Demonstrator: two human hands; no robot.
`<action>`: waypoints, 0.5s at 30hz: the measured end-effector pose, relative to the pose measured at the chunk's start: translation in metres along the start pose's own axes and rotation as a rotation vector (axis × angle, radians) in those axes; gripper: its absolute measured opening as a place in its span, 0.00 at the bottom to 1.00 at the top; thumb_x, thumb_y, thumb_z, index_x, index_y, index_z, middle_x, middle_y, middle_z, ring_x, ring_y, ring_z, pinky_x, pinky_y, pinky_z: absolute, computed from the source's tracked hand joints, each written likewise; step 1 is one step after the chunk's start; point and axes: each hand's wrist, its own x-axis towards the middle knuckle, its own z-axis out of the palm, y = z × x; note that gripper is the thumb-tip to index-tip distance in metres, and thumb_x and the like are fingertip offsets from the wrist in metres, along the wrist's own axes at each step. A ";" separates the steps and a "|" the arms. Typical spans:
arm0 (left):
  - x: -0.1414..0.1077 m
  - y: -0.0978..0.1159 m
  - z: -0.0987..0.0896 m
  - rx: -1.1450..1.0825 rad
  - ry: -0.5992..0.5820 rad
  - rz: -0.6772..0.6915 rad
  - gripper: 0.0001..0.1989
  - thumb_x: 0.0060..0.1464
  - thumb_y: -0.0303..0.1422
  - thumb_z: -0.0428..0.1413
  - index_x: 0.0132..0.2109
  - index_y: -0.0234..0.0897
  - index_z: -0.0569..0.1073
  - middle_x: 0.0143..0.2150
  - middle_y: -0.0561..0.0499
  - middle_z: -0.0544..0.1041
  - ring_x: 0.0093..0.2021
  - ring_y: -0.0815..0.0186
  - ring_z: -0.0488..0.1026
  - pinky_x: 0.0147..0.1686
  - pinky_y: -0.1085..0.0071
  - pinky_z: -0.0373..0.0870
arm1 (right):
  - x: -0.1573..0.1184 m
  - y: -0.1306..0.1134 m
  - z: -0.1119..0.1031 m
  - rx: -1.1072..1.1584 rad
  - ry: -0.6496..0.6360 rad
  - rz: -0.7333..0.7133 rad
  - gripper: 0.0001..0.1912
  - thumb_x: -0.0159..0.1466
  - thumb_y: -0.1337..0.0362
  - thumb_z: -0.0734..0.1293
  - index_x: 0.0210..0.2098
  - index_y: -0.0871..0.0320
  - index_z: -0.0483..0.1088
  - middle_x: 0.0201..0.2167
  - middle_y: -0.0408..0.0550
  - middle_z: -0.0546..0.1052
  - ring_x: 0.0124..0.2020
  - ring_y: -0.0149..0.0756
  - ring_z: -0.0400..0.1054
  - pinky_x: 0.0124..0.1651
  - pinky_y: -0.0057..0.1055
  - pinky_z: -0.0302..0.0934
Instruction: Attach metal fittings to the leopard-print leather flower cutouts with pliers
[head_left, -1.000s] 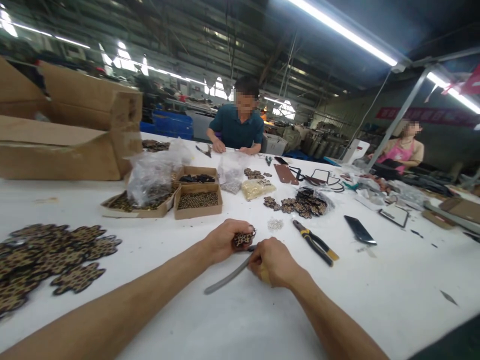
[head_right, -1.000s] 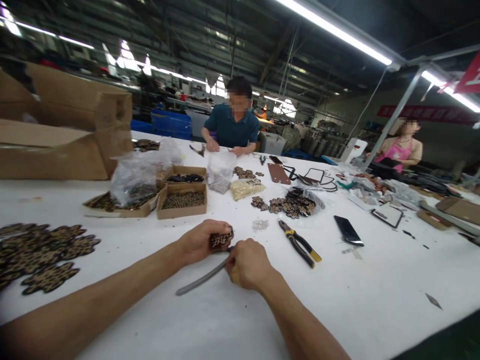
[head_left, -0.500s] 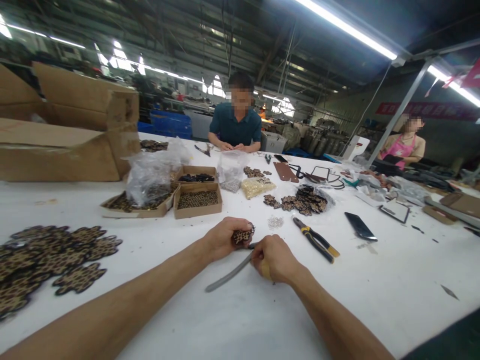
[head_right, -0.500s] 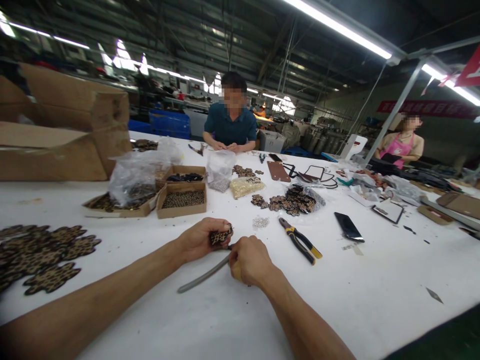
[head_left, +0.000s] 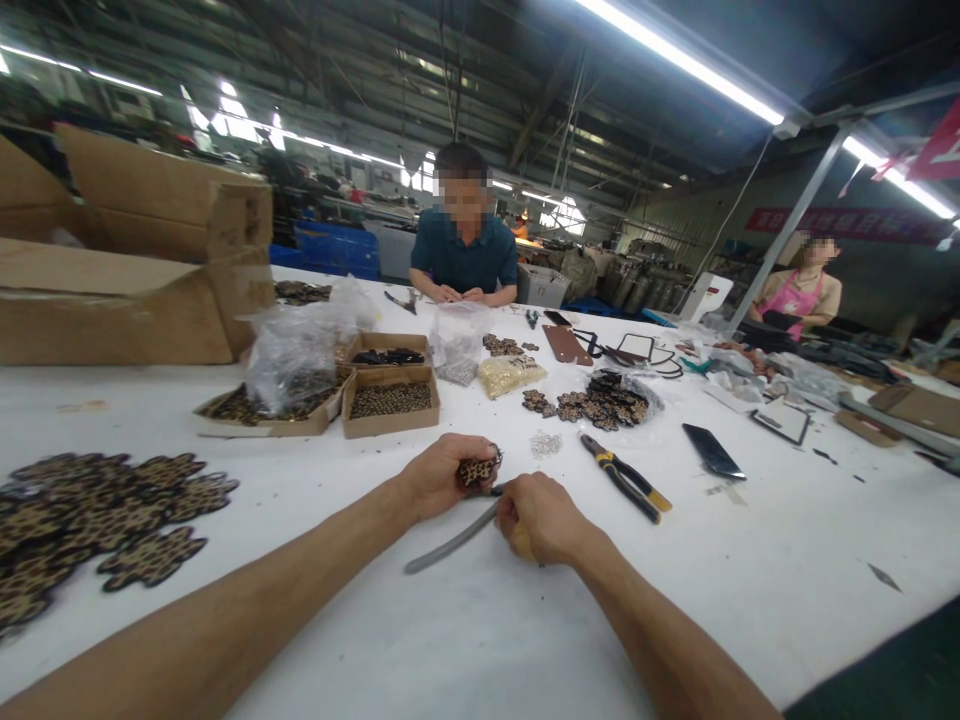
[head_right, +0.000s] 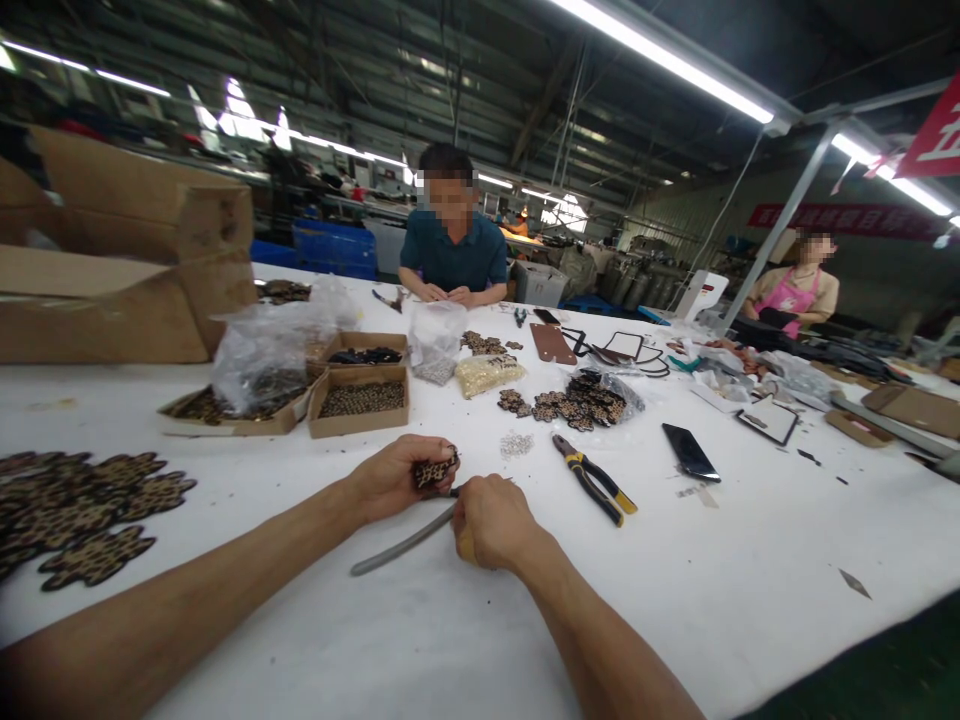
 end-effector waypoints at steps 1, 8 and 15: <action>0.000 0.000 0.000 -0.001 -0.001 0.001 0.05 0.46 0.26 0.59 0.25 0.31 0.72 0.23 0.48 0.71 0.25 0.66 0.69 0.28 0.69 0.67 | 0.000 0.000 0.000 -0.008 -0.010 -0.005 0.06 0.53 0.68 0.68 0.29 0.55 0.79 0.27 0.49 0.81 0.30 0.39 0.74 0.31 0.27 0.56; 0.001 -0.005 -0.005 -0.025 -0.012 -0.007 0.05 0.45 0.27 0.61 0.26 0.31 0.72 0.23 0.48 0.72 0.25 0.67 0.69 0.27 0.70 0.66 | -0.003 0.003 0.003 -0.016 -0.028 -0.061 0.07 0.55 0.69 0.66 0.26 0.56 0.76 0.26 0.48 0.80 0.28 0.38 0.72 0.31 0.28 0.53; 0.002 -0.007 -0.007 0.003 -0.057 -0.008 0.06 0.46 0.28 0.61 0.26 0.30 0.73 0.23 0.48 0.73 0.25 0.66 0.69 0.28 0.69 0.67 | -0.006 0.004 0.000 0.073 -0.025 -0.075 0.05 0.52 0.70 0.66 0.21 0.58 0.73 0.22 0.48 0.77 0.24 0.35 0.68 0.29 0.29 0.52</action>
